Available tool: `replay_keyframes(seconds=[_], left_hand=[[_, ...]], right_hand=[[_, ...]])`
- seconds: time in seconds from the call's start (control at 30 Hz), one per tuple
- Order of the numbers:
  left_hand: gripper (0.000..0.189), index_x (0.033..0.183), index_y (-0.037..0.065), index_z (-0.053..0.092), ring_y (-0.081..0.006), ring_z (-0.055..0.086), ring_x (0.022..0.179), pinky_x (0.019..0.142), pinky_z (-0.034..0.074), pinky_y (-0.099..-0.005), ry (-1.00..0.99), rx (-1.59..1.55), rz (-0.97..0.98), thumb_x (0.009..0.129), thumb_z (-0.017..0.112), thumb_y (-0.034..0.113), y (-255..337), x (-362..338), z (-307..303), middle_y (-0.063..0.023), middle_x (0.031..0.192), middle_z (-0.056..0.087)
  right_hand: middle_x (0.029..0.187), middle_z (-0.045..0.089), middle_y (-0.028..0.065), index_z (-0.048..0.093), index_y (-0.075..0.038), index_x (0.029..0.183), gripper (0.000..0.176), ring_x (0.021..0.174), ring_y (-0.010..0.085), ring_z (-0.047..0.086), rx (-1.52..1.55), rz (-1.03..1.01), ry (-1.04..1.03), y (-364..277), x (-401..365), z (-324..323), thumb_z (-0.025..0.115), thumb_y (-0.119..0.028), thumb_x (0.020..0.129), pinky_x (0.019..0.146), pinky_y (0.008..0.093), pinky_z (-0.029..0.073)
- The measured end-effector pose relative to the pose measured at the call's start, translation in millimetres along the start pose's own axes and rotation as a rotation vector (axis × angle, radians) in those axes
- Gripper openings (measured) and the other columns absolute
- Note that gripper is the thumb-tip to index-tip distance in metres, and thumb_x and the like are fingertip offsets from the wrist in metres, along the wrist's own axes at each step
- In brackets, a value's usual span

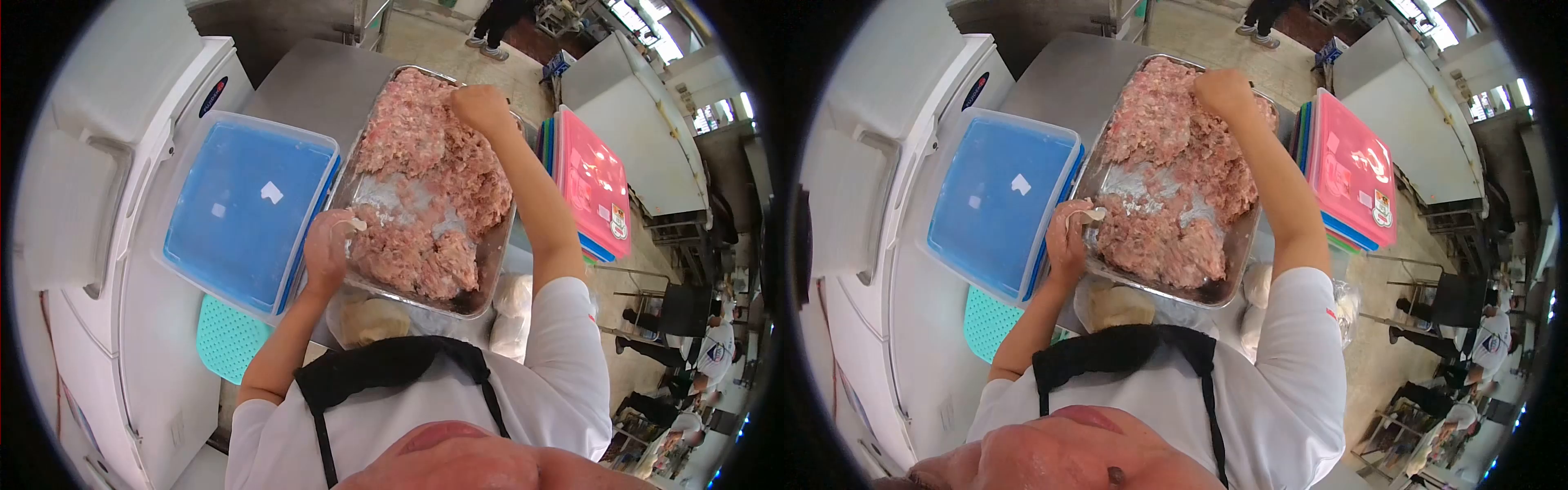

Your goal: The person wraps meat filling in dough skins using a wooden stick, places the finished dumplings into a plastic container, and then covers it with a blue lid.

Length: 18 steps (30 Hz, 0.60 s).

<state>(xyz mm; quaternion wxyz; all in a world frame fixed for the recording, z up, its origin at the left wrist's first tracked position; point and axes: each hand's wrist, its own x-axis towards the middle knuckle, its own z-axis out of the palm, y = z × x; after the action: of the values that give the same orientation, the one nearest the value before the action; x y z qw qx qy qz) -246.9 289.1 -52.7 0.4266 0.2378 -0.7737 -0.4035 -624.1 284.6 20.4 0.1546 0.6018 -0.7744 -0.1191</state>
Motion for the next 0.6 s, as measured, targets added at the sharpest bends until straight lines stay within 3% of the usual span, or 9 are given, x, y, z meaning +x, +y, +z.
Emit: replay_keyframes(seconds=[0.3,0.4,0.47,0.53,0.6], left_hand=[[0.021,0.101,0.000,0.061,-0.0330,0.058,0.097,0.089,0.044,-0.0380,0.031,0.033,-0.015,0.095,0.044,0.011,1,0,1,-0.0168,0.101,0.061],[0.021,0.101,0.000,0.061,-0.0326,0.058,0.096,0.088,0.044,-0.0381,0.040,0.041,-0.008,0.095,0.044,0.012,2,-1,2,-0.0167,0.101,0.062],[0.021,0.100,0.000,0.061,-0.0328,0.058,0.095,0.087,0.044,-0.0384,0.044,0.011,0.006,0.095,0.044,0.012,3,-1,3,-0.0167,0.100,0.062],[0.021,0.100,0.000,0.061,-0.0331,0.059,0.095,0.086,0.045,-0.0384,0.035,0.021,0.016,0.095,0.045,0.012,2,-1,4,-0.0168,0.100,0.062],[0.020,0.100,0.000,0.061,-0.0333,0.059,0.095,0.086,0.045,-0.0383,0.031,0.032,0.027,0.094,0.045,0.011,0,-1,5,-0.0168,0.100,0.062]], right_hand=[[0.071,0.067,0.0141,0.065,-0.007,0.071,0.016,0.065,0.0316,0.067,0.100,-0.173,0.080,-38,-68,-26,0.055,-0.017,0.078,0.055,0.0441,0.052],[0.076,0.069,0.0115,0.070,-0.008,0.076,0.016,0.071,0.0286,0.069,0.161,-0.134,0.083,-53,-104,-30,0.058,-0.019,0.078,0.060,0.0450,0.053],[0.080,0.069,0.0121,0.069,-0.008,0.078,0.015,0.072,0.0279,0.069,0.193,-0.146,-0.072,-71,-128,-45,0.057,-0.017,0.079,0.060,0.0427,0.053],[0.081,0.068,0.0118,0.068,-0.009,0.079,0.014,0.074,0.0273,0.068,0.393,-0.332,-0.125,-109,-164,-20,0.057,-0.017,0.079,0.060,0.0407,0.053],[0.081,0.067,0.0109,0.068,-0.009,0.080,0.014,0.075,0.0266,0.067,0.352,-0.326,-0.014,-126,-188,-20,0.057,-0.016,0.078,0.061,0.0404,0.053]])
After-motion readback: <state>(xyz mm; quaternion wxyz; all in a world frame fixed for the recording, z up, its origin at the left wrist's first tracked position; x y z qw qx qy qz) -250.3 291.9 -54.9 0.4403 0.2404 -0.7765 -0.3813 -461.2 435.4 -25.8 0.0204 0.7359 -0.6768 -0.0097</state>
